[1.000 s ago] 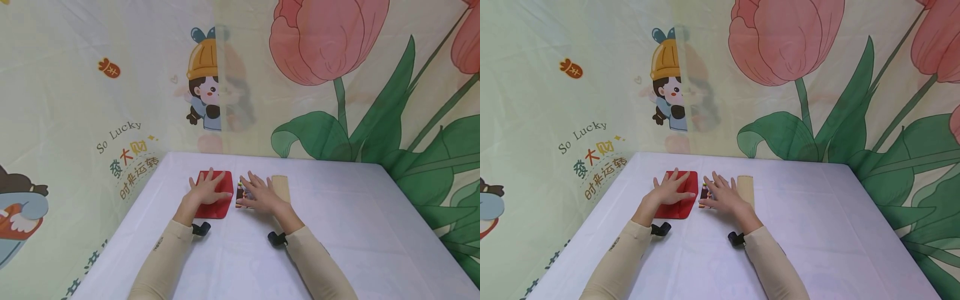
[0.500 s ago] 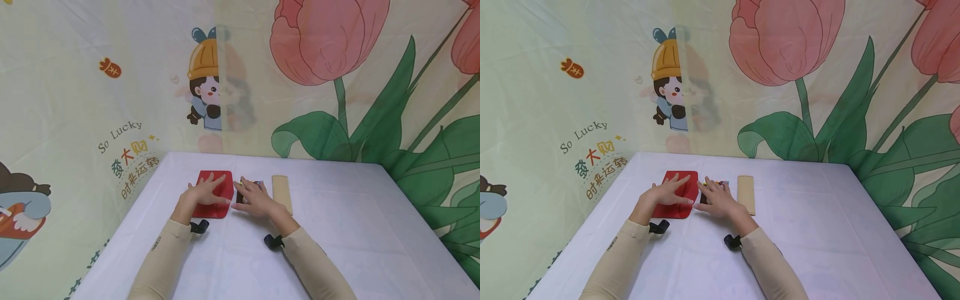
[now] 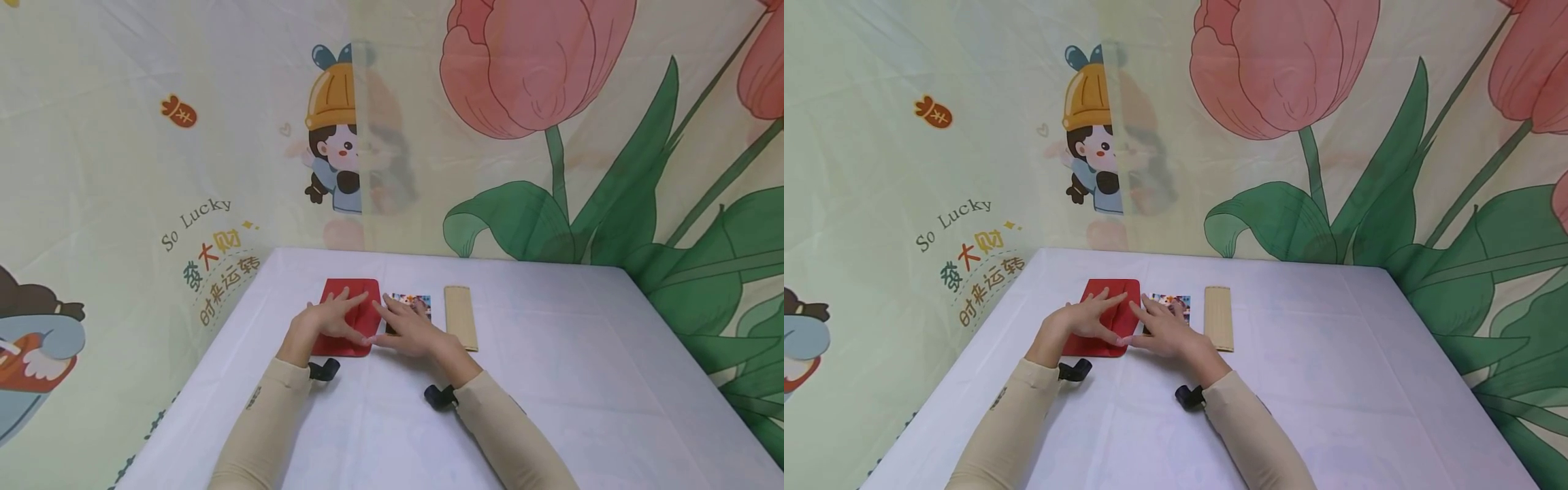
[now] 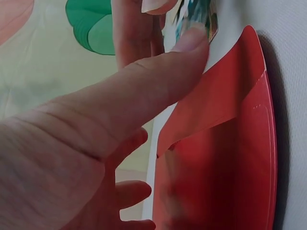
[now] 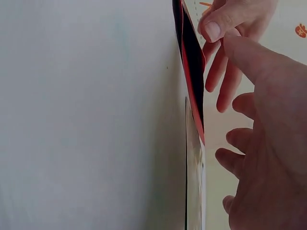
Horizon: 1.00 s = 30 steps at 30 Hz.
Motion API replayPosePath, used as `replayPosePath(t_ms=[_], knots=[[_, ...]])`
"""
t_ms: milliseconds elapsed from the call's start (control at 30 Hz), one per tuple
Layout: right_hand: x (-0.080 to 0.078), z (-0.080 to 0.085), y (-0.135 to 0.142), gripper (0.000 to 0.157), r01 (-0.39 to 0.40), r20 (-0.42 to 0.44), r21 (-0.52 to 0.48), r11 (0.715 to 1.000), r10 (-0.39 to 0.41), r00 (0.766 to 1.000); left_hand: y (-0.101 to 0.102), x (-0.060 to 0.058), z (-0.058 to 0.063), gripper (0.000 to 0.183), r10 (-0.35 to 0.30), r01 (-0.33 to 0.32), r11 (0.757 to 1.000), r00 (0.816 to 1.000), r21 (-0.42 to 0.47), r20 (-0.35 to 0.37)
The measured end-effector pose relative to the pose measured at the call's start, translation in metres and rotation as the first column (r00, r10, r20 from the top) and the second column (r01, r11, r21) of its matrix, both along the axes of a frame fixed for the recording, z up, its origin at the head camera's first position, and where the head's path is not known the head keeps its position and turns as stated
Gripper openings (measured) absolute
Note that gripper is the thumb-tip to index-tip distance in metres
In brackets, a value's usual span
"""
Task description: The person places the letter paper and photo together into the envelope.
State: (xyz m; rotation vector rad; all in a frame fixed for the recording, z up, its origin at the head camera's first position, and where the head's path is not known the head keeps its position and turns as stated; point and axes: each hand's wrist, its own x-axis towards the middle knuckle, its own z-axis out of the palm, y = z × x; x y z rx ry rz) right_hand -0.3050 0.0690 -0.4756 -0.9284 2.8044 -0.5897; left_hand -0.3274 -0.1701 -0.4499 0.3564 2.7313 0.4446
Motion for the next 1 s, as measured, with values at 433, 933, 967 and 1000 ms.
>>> replayPosePath(t_ms=[433, 933, 967, 1000], knots=[[0.0031, -0.0034, -0.0074, 0.074, -0.052, 0.065, 0.085, 0.995, 0.046, 0.997, 0.0025, 0.0037, 0.0006, 0.116, 0.020, -0.020, 1.000, 0.999, -0.002, 0.038], [0.0025, -0.0050, -0.0078, 0.070, -0.062, 0.042, 0.148, 0.987, 0.056, 0.998, 0.0009, 0.0043, 0.0029, 0.107, 0.026, -0.031, 0.999, 0.994, 0.041, 0.107], [0.0024, -0.0047, -0.0077, 0.069, -0.063, 0.037, 0.150, 0.987, 0.058, 0.998, 0.0006, 0.0045, 0.0031, 0.105, 0.024, -0.029, 0.999, 0.994, 0.042, 0.106], [0.0027, -0.0042, -0.0075, 0.069, -0.063, 0.033, 0.152, 0.986, 0.059, 0.998, 0.0002, 0.0046, 0.0033, 0.103, 0.023, -0.027, 0.999, 0.994, 0.043, 0.105]])
